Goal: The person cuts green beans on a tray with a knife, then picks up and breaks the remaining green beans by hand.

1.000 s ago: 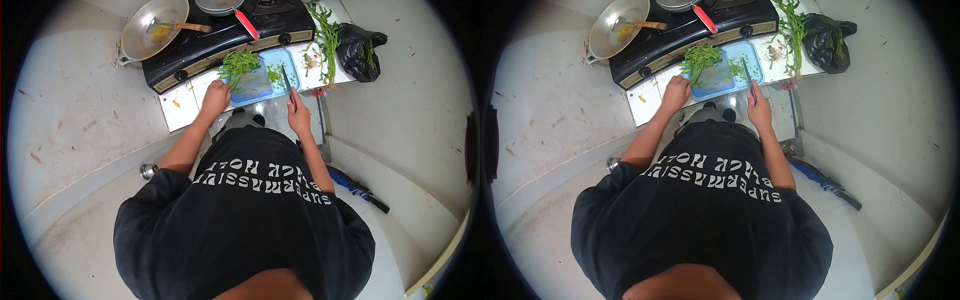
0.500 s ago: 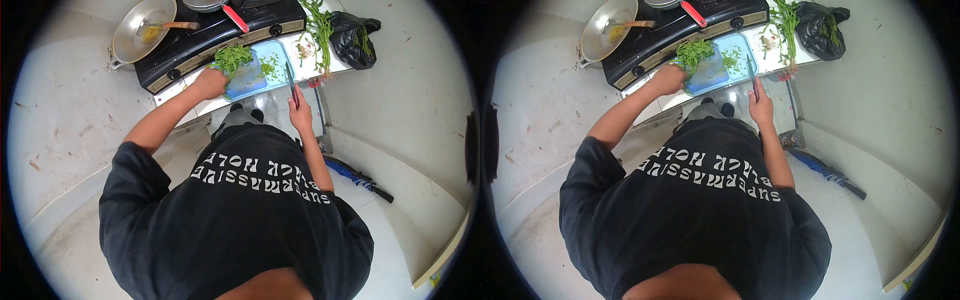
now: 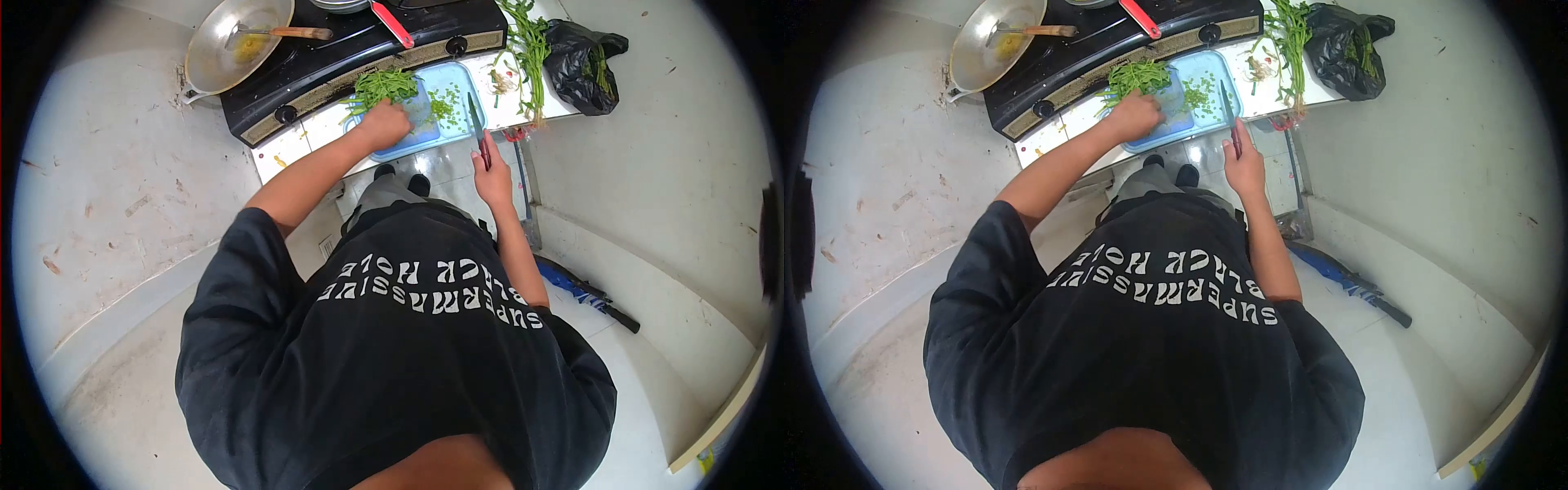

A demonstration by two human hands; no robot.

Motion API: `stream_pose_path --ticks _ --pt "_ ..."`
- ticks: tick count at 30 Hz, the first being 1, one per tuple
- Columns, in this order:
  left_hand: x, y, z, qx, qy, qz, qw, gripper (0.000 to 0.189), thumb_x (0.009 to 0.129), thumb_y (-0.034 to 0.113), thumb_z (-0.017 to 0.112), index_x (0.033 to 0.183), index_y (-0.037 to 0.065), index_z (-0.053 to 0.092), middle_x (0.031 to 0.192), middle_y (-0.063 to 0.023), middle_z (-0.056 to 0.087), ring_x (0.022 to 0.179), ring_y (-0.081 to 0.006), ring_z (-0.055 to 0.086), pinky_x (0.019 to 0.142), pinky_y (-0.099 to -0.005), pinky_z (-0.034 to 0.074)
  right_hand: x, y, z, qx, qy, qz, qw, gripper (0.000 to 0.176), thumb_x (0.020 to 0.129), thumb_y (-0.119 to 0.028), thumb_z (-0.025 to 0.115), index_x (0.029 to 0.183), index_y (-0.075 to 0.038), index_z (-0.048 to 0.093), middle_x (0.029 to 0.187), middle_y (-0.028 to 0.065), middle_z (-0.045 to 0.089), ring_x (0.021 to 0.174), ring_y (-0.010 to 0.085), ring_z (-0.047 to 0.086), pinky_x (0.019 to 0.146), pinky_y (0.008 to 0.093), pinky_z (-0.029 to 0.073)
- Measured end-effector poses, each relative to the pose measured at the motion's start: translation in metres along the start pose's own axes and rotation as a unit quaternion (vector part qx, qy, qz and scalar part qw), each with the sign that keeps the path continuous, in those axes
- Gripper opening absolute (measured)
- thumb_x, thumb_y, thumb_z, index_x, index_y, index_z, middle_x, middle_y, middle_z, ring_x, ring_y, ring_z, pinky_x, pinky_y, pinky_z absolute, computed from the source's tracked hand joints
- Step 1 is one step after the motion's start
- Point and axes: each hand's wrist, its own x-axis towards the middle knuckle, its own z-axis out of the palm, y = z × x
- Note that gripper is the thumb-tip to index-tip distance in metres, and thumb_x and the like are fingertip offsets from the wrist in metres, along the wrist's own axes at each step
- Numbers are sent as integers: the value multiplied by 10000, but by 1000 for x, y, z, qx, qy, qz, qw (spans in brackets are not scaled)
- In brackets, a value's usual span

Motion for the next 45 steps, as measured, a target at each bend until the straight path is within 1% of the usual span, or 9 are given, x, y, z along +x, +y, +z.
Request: stream_pose_path --ticks 4,8,16,23,29,32,34,35,45 --pt "-6 0 5 -170 129 -108 971 103 863 186 721 929 111 743 986 -75 725 993 -296 693 889 -489 514 -9 1 2 5 -2 3 1000 613 1030 -274 644 1609 -221 451 1241 234 739 1137 380 730 971 427 548" --pt "-18 11 15 -206 36 -193 959 135 863 207 757 929 89 744 1006 -91 726 992 -305 690 888 -487 511 -16 14 10 27 9 -32 999 617 1027 -266 649 1610 -222 450 1251 237 735 1149 382 725 975 426 546" --pt "-31 60 27 -200 276 -284 896 135 841 134 772 936 39 782 904 -151 696 957 -364 649 863 -462 528 -22 -7 9 17 -39 -1 999 608 1026 -255 662 1600 -225 463 1279 224 729 1160 388 720 982 419 549" --pt "-24 39 48 -228 303 -250 891 136 830 102 775 940 22 775 930 -151 709 944 -365 651 873 -472 523 -23 -21 27 0 -77 -69 995 522 1053 -215 613 1564 -234 510 1197 243 741 1067 416 736 928 452 570" --pt "-41 35 54 -198 328 -286 878 103 806 105 764 898 58 765 904 -122 710 913 -337 648 858 -452 517 -30 -35 26 -125 -193 -59 971 458 1067 -246 570 1524 -264 548 1131 218 755 1014 453 715 881 505 577" --pt "-41 37 49 -226 304 -272 885 101 807 115 767 894 64 763 899 -105 715 919 -330 643 856 -449 511 -17 -45 21 -184 -195 -4 963 462 1068 -246 564 1530 -257 543 1159 196 755 1022 439 719 885 503 576" --pt "-34 40 48 -234 314 -267 881 97 811 125 772 894 75 765 897 -85 716 929 -319 638 856 -450 506 -7 -29 26 -113 -89 -33 989 461 1069 -242 563 1530 -254 543 1182 186 753 1030 431 721 889 503 575" --pt "-29 41 48 -234 313 -266 881 97 811 125 772 894 75 765 897 -85 716 929 -319 638 856 -450 506 -6 -21 30 -80 -60 -79 992 470 1065 -242 534 1535 -254 528 1072 228 750 941 469 708 823 582 550" --pt "-2 46 56 -266 320 -262 871 116 817 137 783 925 98 795 912 -67 707 954 -301 642 874 -448 506 -29 -34 39 -85 -82 -75 990 493 1059 -172 582 1545 -230 526 1078 232 752 939 462 719 809 538 559"
